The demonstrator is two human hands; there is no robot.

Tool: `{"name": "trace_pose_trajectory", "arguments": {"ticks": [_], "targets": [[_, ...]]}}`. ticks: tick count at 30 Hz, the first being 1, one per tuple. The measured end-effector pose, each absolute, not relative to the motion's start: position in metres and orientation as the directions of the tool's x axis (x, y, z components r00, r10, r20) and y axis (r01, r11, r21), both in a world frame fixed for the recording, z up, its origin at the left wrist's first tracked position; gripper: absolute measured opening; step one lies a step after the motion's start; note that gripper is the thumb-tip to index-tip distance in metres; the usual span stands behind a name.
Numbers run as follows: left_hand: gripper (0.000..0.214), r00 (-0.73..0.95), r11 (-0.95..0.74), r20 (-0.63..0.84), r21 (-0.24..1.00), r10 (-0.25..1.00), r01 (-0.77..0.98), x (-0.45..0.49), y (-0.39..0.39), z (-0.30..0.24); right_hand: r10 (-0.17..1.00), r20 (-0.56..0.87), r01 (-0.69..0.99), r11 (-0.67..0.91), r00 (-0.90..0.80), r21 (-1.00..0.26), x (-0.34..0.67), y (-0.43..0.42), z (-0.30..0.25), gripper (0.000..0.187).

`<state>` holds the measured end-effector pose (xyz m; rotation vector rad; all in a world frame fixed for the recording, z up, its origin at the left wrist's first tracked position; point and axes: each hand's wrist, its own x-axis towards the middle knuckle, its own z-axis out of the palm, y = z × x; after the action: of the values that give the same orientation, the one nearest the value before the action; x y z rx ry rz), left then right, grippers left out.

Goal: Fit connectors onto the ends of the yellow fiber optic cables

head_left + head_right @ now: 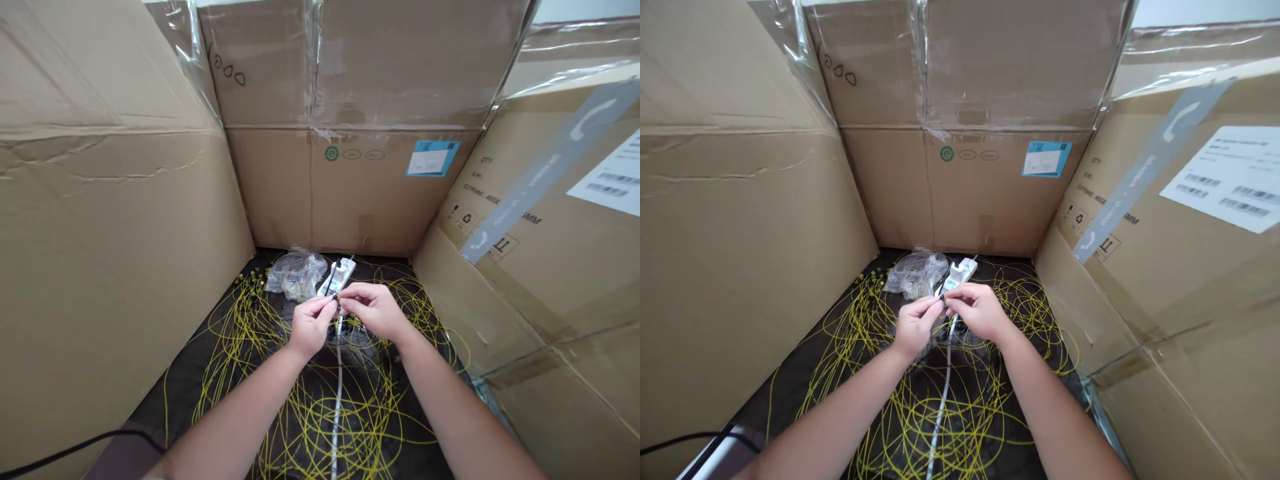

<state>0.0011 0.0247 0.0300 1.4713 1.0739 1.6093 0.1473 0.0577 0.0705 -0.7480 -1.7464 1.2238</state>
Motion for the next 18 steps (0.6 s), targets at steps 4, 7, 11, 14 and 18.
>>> {"name": "trace_pose_trajectory", "arguments": {"ticks": [4,7,11,14,18], "targets": [[0.017,-0.119,-0.49,0.504,0.862,0.855,0.132,0.0,0.026,0.033,0.881,0.23,-0.03,0.239,-0.415,-0.971,0.144,0.059,0.066,0.018],[0.018,-0.118,-0.49,0.51,0.856,0.852,0.164,-0.001,0.027,0.032,0.882,0.23,-0.022,0.243,-0.411,-0.97,0.141,0.059,0.063,0.02],[0.018,-0.099,-0.495,0.519,0.847,0.849,0.195,-0.002,0.027,0.033,0.864,0.326,-0.009,0.35,-0.384,-0.937,0.139,0.059,0.058,0.017],[0.017,-0.078,-0.503,0.525,0.842,0.848,0.197,-0.004,0.026,0.035,0.848,0.395,-0.018,0.416,-0.353,-0.909,0.136,0.059,0.055,0.014],[0.018,-0.066,-0.507,0.528,0.838,0.847,0.204,-0.005,0.025,0.035,0.853,0.404,-0.041,0.414,-0.33,-0.909,0.134,0.057,0.052,0.012]]}}
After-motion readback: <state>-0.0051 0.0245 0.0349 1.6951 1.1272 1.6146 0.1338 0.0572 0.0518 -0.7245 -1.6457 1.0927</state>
